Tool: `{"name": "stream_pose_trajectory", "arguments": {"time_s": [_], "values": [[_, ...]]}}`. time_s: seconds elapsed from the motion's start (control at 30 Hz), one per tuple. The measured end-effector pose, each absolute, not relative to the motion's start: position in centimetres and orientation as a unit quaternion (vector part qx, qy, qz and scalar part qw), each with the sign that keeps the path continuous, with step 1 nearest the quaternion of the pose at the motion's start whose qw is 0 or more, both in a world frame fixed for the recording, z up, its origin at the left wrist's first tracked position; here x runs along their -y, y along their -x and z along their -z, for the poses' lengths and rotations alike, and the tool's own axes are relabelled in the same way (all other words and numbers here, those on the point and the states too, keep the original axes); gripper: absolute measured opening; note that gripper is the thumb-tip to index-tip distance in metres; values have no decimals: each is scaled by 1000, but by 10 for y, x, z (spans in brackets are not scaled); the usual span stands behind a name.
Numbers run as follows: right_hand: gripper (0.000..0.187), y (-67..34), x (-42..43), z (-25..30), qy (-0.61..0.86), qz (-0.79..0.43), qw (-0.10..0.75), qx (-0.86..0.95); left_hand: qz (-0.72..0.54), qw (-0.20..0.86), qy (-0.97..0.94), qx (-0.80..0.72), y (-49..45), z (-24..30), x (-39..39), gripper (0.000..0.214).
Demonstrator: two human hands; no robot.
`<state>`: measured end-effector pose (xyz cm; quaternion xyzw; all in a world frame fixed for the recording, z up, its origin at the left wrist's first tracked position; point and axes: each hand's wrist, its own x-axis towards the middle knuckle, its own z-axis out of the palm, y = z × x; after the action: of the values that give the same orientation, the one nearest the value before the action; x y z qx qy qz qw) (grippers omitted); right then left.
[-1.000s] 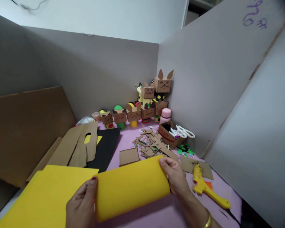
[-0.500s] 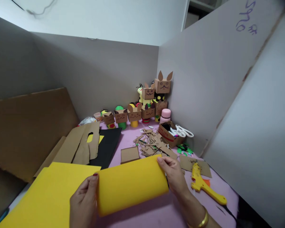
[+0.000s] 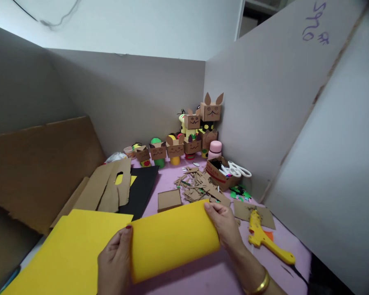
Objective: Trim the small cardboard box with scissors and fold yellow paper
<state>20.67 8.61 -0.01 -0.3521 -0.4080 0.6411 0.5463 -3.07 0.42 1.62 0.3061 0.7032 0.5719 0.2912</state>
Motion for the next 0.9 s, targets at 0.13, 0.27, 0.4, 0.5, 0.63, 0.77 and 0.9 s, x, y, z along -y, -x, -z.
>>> {"name": "stream_pose_trajectory", "arguments": {"time_s": [0.13, 0.27, 0.4, 0.5, 0.63, 0.77, 0.9], "values": [[30, -210, -89, 2, 369, -636, 543, 405, -564, 300, -318, -700, 28, -16, -9, 32], [32, -210, -89, -1, 368, -648, 541, 389, -564, 316, -303, -700, 26, -18, -12, 33], [34, -209, -88, -3, 375, -647, 544, 380, -562, 308, -304, -705, 26, -20, -11, 33], [35, -208, -87, -5, 372, -652, 544, 375, -563, 301, -305, -707, 27, -21, -9, 32], [33, -208, -86, -7, 377, -648, 548, 372, -564, 295, -309, -707, 28, -20, -9, 32], [31, -208, -85, -8, 361, -658, 550, 367, -560, 292, -315, -708, 27, -20, -10, 32], [34, -208, -85, -8, 360, -659, 546, 372, -557, 290, -312, -714, 25, -22, -10, 33]]}}
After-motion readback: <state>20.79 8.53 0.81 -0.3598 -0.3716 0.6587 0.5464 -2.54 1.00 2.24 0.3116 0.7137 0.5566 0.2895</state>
